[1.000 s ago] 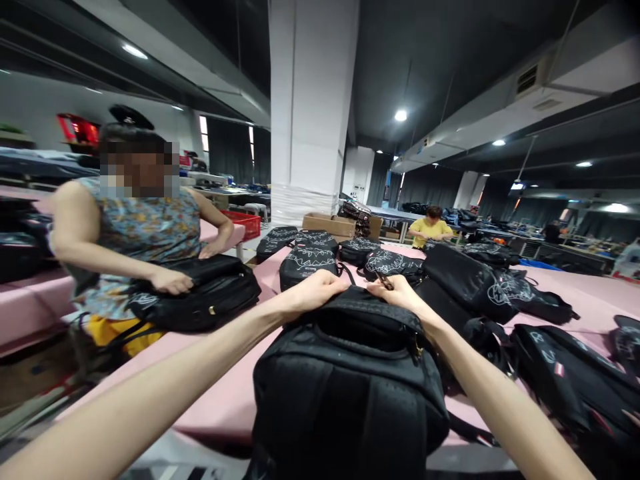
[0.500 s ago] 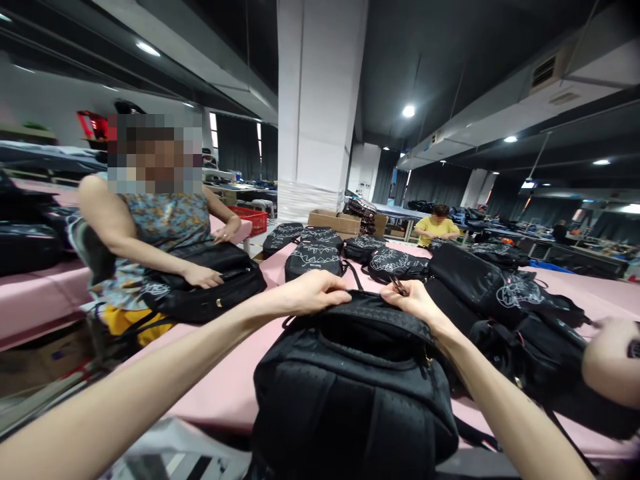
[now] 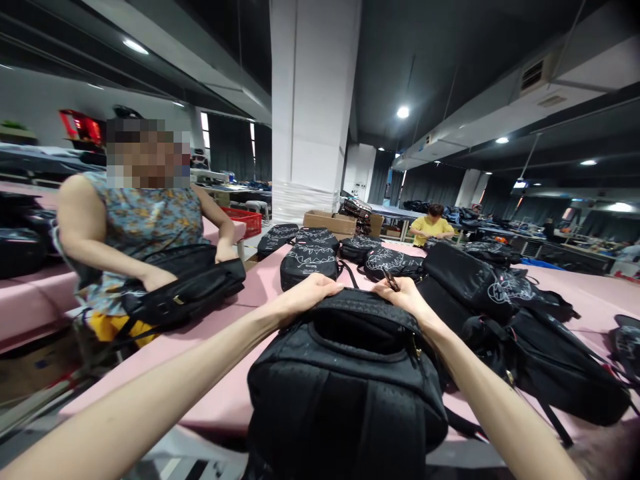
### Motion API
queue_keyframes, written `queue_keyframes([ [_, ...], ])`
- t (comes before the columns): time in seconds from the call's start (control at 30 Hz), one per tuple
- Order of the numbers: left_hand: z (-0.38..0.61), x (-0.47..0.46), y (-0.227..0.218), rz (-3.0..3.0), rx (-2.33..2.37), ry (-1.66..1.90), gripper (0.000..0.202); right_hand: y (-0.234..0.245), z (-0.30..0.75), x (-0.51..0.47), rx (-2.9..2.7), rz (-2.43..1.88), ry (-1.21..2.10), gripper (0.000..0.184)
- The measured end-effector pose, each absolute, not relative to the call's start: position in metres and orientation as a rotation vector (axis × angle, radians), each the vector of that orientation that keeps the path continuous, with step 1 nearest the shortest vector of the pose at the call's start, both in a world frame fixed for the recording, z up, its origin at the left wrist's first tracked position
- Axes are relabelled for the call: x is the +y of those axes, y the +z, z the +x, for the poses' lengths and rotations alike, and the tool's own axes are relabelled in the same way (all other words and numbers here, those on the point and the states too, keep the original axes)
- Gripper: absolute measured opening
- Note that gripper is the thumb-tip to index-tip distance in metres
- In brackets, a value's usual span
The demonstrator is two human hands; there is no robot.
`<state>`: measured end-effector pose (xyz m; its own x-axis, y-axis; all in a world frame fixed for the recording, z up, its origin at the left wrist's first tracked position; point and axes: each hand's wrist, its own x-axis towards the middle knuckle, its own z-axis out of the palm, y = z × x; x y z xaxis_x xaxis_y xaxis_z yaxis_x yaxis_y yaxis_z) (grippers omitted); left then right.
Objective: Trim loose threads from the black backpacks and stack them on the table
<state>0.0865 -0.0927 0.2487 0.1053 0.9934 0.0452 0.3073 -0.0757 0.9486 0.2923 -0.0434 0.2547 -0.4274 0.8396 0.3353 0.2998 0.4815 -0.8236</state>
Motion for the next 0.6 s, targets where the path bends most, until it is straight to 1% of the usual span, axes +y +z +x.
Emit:
queue_keyframes([
  [0.1,0.09,-0.096,0.25,1.481,1.348,1.013,0.049,0.253,0.297,-0.047,-1.981,-0.927,0.822,0.027],
  [0.17,0.094,-0.099,0.252,1.439,1.355,1.016,0.046,0.257,0.301,-0.051,-2.025,-0.883,0.706,0.025],
  [0.23,0.098,-0.099,0.255,1.395,1.345,1.017,0.043,0.265,0.301,-0.054,-2.133,-0.737,0.583,0.023],
  [0.33,0.101,-0.097,0.258,1.364,1.309,0.987,0.034,0.28,0.29,-0.053,-2.417,-0.42,0.516,0.022],
  [0.4,0.099,-0.095,0.258,1.355,1.292,0.974,0.026,0.288,0.278,-0.053,-2.583,-0.309,0.437,0.02],
  [0.53,0.094,-0.091,0.255,1.317,1.274,0.962,0.014,0.291,0.259,-0.06,-2.724,-0.317,0.112,0.009],
  [0.6,0.093,-0.09,0.255,1.294,1.266,0.96,0.014,0.287,0.256,-0.066,-2.738,-0.323,-0.041,0.013],
])
